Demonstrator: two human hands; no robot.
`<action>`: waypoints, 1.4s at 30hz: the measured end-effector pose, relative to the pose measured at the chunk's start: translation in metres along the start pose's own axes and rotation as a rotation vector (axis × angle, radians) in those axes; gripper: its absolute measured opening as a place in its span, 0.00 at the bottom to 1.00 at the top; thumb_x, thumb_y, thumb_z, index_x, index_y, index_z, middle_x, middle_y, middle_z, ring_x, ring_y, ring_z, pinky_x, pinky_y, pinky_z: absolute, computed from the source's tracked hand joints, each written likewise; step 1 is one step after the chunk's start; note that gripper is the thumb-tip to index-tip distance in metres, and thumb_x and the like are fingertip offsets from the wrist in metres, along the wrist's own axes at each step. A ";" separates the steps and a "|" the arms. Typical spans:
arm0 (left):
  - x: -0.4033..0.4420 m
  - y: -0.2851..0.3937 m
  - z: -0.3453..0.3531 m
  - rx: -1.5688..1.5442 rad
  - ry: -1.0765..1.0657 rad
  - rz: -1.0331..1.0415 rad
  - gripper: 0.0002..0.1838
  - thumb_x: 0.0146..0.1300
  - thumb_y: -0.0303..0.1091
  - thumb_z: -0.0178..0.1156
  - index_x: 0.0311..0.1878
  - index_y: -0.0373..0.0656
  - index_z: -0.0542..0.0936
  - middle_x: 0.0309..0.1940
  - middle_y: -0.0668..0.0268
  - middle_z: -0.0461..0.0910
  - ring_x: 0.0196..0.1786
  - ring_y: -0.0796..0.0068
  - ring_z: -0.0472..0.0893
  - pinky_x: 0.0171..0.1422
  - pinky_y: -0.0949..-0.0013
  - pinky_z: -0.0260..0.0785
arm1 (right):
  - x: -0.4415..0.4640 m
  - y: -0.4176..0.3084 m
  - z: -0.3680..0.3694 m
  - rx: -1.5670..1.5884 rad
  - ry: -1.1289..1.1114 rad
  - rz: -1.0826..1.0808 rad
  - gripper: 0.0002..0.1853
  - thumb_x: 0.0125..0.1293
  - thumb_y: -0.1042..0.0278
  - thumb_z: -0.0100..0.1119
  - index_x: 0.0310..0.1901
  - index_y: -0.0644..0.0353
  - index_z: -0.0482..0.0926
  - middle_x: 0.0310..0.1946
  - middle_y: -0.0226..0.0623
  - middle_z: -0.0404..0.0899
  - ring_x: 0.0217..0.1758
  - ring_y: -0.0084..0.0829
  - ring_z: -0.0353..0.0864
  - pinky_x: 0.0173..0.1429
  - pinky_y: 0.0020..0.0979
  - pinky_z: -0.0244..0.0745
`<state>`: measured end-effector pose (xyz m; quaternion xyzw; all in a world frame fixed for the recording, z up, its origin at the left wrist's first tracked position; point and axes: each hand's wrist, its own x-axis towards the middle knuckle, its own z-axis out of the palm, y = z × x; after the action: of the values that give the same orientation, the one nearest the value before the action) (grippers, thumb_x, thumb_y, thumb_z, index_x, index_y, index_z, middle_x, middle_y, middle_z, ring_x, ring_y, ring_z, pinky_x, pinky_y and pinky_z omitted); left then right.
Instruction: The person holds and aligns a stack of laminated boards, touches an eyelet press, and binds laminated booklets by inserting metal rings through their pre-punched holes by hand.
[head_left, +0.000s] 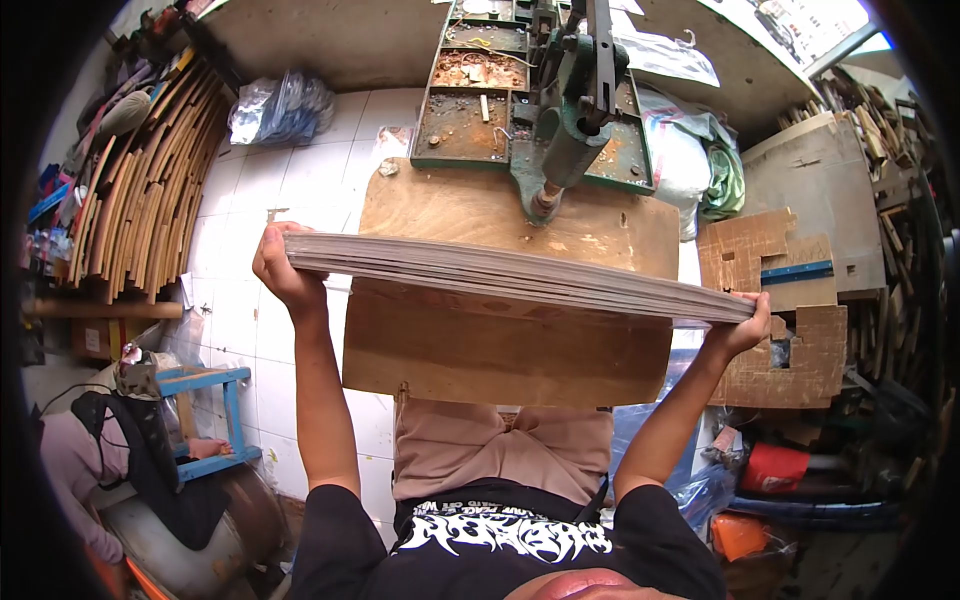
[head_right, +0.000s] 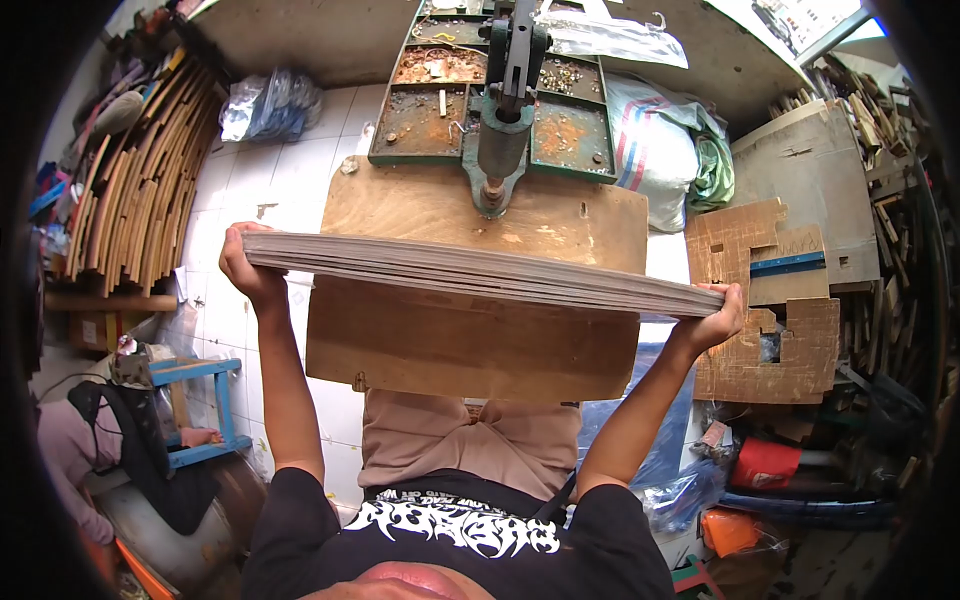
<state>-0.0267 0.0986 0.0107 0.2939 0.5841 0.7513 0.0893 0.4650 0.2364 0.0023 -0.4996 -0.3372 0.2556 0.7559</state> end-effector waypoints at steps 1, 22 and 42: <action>0.000 0.001 0.001 -0.001 -0.002 0.002 0.22 0.69 0.46 0.40 0.29 0.38 0.73 0.18 0.61 0.72 0.19 0.72 0.71 0.22 0.72 0.64 | 0.001 0.000 0.000 -0.005 -0.011 -0.016 0.18 0.69 0.60 0.45 0.23 0.61 0.71 0.19 0.39 0.73 0.23 0.29 0.73 0.32 0.30 0.72; 0.001 -0.003 0.001 -0.033 0.016 0.025 0.22 0.69 0.45 0.39 0.26 0.39 0.71 0.15 0.65 0.70 0.13 0.80 0.66 0.15 0.75 0.57 | -0.005 -0.008 0.006 0.009 0.003 -0.020 0.18 0.69 0.62 0.45 0.21 0.61 0.70 0.18 0.37 0.70 0.22 0.29 0.71 0.30 0.31 0.70; -0.002 0.005 0.001 -0.041 0.007 -0.026 0.21 0.69 0.44 0.40 0.27 0.38 0.72 0.17 0.66 0.70 0.16 0.80 0.66 0.18 0.75 0.57 | 0.001 0.000 0.001 -0.033 -0.003 -0.094 0.17 0.68 0.64 0.44 0.21 0.60 0.69 0.19 0.35 0.69 0.21 0.27 0.70 0.28 0.28 0.69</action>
<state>-0.0231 0.0968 0.0149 0.2820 0.5726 0.7629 0.1030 0.4647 0.2374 0.0031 -0.4953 -0.3656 0.2149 0.7582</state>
